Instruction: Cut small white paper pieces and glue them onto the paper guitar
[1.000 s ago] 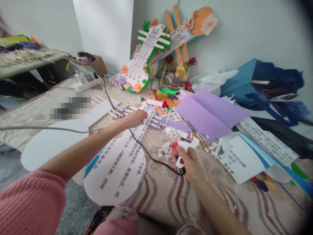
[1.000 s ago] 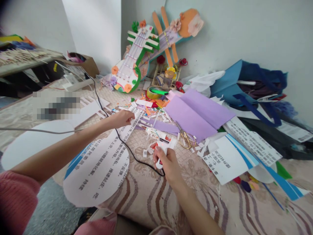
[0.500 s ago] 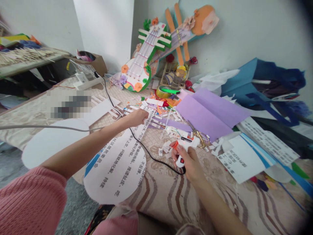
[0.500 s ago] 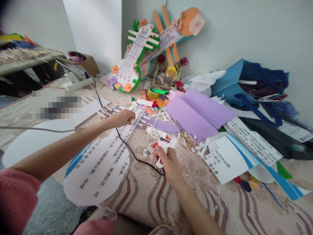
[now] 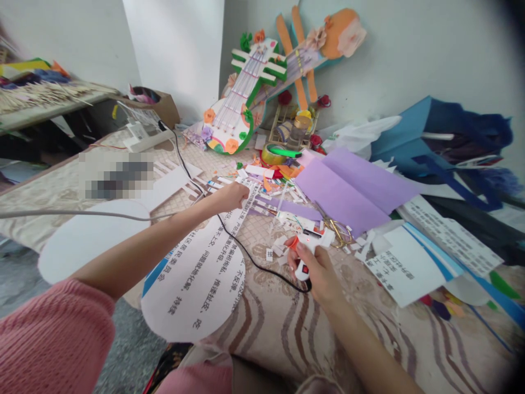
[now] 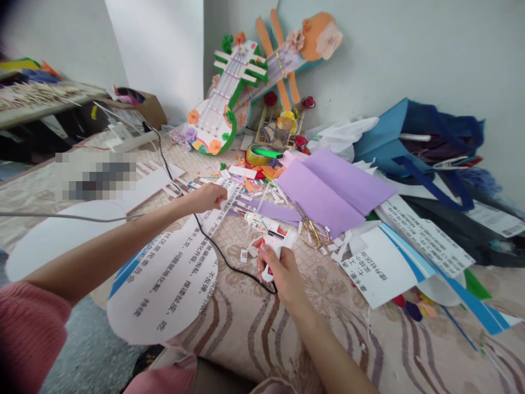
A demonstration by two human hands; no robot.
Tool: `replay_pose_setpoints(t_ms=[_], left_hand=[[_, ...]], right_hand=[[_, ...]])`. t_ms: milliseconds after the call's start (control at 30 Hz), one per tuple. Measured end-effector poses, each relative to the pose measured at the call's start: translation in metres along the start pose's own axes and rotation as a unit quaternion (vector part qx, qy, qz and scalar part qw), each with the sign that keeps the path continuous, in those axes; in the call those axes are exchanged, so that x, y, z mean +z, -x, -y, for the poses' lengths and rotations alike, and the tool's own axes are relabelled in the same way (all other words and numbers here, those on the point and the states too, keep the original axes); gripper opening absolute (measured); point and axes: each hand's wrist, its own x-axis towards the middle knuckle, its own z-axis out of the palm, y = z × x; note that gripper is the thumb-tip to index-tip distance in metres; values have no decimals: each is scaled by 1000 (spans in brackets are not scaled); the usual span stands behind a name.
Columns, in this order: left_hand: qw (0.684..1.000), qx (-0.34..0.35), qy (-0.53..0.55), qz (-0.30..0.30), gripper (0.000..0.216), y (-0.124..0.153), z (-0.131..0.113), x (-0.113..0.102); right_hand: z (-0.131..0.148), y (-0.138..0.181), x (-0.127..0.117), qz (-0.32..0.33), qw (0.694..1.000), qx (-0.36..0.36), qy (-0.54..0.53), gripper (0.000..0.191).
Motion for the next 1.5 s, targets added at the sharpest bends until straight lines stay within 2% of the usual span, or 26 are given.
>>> replay_pose_setpoints(t_ms=[1500], left_hand=[[1000,-8,-6,15,21,-4,-3,-1]], right_hand=[[-2,-1,-1,-2,1000,1,5,33]])
